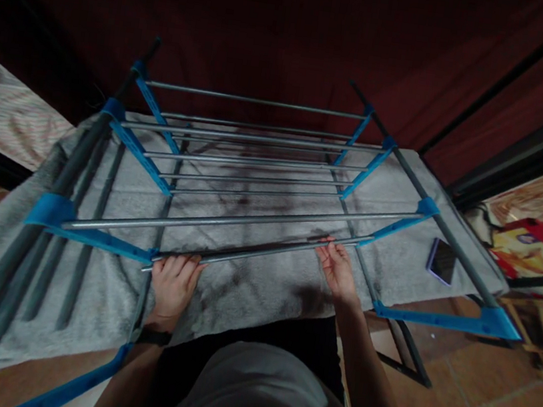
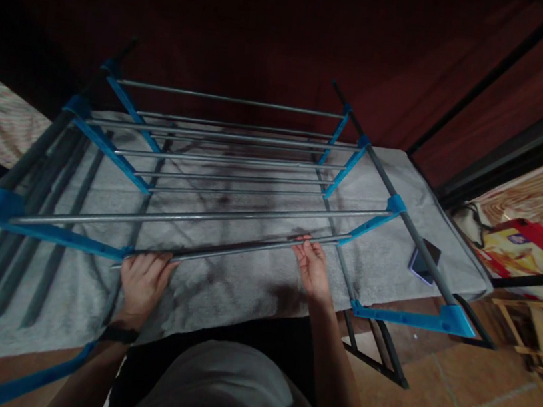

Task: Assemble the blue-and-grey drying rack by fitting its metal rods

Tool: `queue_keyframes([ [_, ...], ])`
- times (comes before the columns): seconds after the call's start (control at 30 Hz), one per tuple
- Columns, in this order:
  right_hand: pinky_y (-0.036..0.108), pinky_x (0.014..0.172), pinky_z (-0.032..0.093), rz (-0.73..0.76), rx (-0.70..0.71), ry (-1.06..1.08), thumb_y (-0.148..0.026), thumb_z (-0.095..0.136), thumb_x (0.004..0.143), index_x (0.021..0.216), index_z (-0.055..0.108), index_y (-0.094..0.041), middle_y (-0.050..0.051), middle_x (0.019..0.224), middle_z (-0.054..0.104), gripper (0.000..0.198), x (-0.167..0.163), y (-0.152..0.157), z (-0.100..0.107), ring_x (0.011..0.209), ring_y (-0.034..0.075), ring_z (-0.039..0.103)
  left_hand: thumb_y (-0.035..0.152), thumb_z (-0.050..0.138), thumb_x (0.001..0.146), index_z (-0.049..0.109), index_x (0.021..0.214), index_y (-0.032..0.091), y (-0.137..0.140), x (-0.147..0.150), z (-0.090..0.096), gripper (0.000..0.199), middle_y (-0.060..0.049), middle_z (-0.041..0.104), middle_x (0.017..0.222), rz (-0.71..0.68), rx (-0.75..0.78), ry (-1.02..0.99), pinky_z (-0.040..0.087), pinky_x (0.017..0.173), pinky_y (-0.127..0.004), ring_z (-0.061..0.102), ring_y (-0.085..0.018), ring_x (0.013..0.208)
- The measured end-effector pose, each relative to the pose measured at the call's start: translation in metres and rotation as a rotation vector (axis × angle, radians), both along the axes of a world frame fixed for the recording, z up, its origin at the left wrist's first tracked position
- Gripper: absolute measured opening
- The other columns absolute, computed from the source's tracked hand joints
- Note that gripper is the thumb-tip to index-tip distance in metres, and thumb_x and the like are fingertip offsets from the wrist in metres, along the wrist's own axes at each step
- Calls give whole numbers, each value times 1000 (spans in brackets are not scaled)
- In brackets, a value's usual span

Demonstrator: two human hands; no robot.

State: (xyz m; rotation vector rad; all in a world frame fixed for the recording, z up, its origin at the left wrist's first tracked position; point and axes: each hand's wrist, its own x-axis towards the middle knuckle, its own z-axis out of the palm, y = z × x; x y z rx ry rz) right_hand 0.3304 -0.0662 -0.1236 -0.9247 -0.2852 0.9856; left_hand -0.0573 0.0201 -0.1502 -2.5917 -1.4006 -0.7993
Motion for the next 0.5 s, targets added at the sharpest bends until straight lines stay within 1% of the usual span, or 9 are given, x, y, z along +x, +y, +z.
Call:
queue_keyframes([
  [0.17,26,87,59,10,12,6,-22,80,76,85,69,-24,-3,95,74,14,-2,-1,2,91,11,70,37,56,95,66,104,21,0,-2,-3,20,-6,68,85,-14,91,-5,34,82,-39,58,-25,83],
  [0.27,27,88,58,-5,10,21,-23,79,77,85,68,-25,-3,94,75,14,-4,0,4,90,12,71,36,59,94,64,105,20,0,-1,-3,20,-5,69,87,-32,107,-35,35,85,-39,60,-24,84],
  [0.33,29,89,58,7,-1,18,-24,78,78,88,69,-24,-2,94,75,13,-5,0,6,91,13,71,36,59,94,64,105,20,0,-1,-2,20,-5,70,88,-36,114,-51,36,88,-40,60,-24,84],
  [0.43,32,92,57,51,-19,4,-28,75,81,94,70,-24,-1,96,75,14,-8,0,8,94,14,71,35,59,94,64,106,21,-1,1,3,20,-5,70,88,-30,114,-67,36,89,-41,61,-24,84],
  [0.5,34,94,56,87,-29,-3,-30,75,81,95,70,-24,0,97,75,16,-12,0,9,94,15,71,34,59,94,64,106,21,-3,4,10,19,-5,70,89,-26,112,-79,37,90,-41,61,-24,84],
])
